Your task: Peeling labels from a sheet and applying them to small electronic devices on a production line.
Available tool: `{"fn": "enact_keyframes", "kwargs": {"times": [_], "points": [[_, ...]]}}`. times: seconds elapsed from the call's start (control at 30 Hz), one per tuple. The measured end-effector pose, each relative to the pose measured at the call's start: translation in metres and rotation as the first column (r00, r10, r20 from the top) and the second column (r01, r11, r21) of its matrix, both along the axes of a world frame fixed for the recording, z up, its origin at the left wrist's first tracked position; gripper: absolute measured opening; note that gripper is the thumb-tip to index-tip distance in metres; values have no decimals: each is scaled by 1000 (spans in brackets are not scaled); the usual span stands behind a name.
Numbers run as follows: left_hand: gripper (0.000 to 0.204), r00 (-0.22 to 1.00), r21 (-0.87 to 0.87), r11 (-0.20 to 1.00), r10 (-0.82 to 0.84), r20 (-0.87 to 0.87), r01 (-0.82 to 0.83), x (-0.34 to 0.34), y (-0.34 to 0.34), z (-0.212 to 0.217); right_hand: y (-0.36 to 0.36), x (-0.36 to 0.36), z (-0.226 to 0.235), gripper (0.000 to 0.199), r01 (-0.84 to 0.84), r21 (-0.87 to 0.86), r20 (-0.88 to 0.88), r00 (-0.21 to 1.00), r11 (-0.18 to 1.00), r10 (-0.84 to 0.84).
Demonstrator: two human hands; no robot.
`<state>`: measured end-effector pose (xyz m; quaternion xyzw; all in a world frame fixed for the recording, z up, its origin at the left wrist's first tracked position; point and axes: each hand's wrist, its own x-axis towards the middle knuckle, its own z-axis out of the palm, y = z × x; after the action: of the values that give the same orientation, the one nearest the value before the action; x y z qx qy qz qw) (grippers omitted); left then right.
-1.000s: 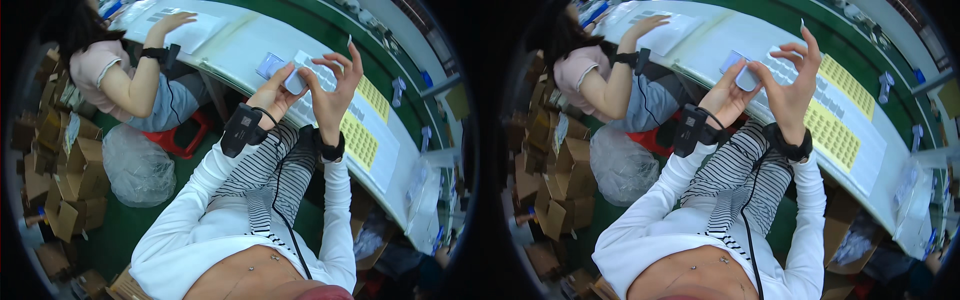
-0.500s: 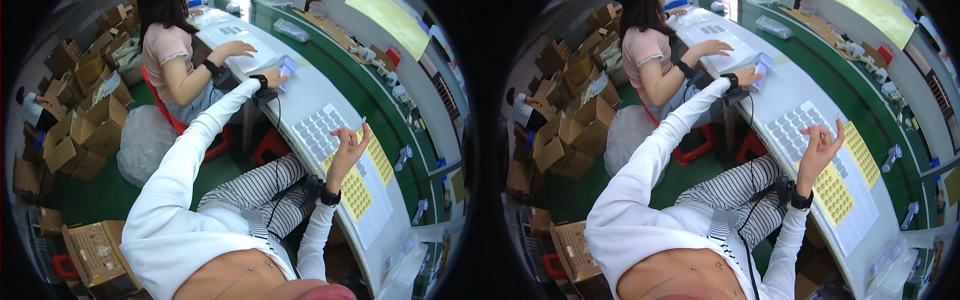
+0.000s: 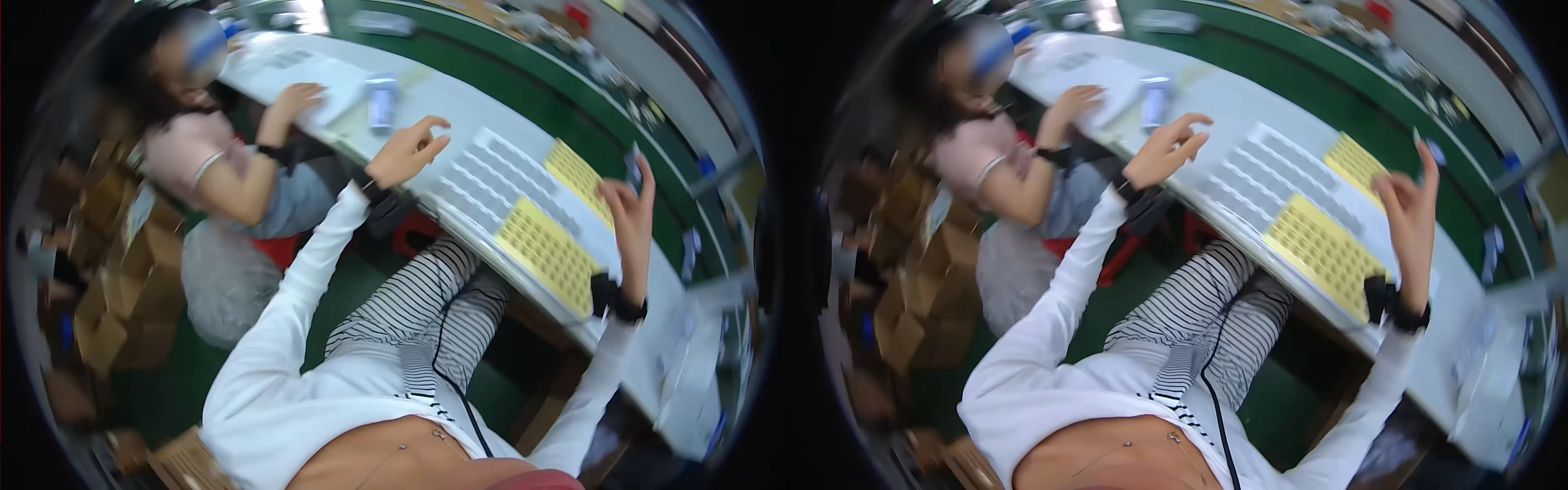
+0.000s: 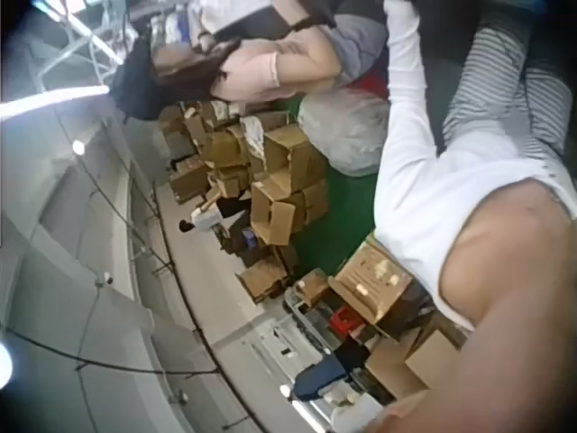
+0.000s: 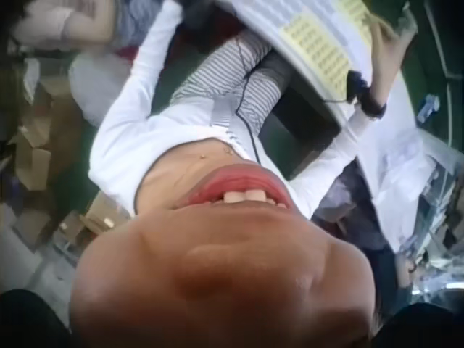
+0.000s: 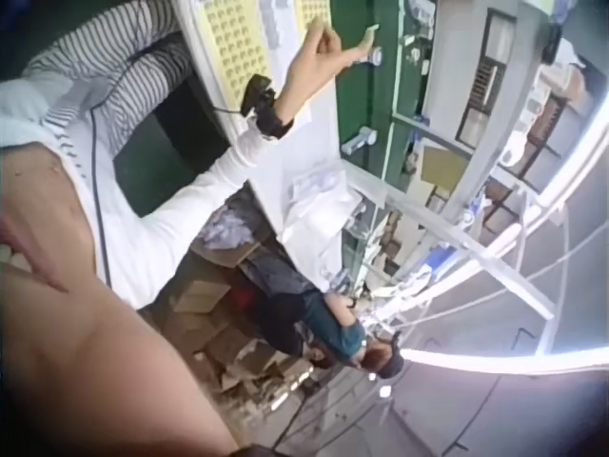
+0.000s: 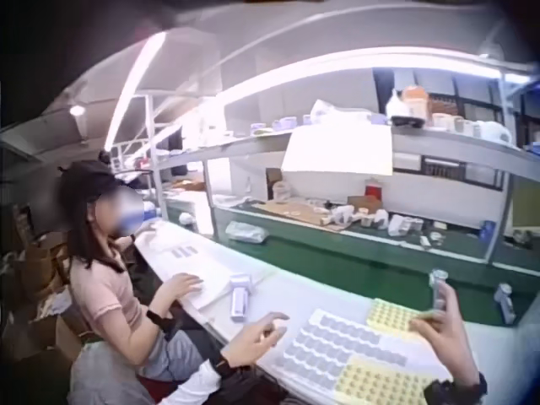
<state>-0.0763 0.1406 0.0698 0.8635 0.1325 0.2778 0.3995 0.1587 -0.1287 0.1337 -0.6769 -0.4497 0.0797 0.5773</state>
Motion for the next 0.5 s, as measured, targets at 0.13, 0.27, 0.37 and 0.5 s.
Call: {"fn": "enact_keyframes", "kwargs": {"times": [0.13, 0.27, 0.37, 0.5], "points": [[28, 962, -366, 891, -270, 47, 268, 24, -50, -7, 15, 100, -5, 78, 329, -293, 375, 903, 898, -209], [22, 965, -550, 812, -55, 258, 194, 51, -53, -44, 29, 207, -49, 89, 590, -425, 609, 747, 687, -264], [19, 946, -667, 728, 78, 314, 161, 54, -54, -48, 42, 253, -74, 97, 654, -518, 614, 733, 551, -292], [19, 961, -683, 711, 40, 275, 166, 45, -56, -45, 63, 263, -89, 108, 683, -589, 576, 730, 432, -368]]}}
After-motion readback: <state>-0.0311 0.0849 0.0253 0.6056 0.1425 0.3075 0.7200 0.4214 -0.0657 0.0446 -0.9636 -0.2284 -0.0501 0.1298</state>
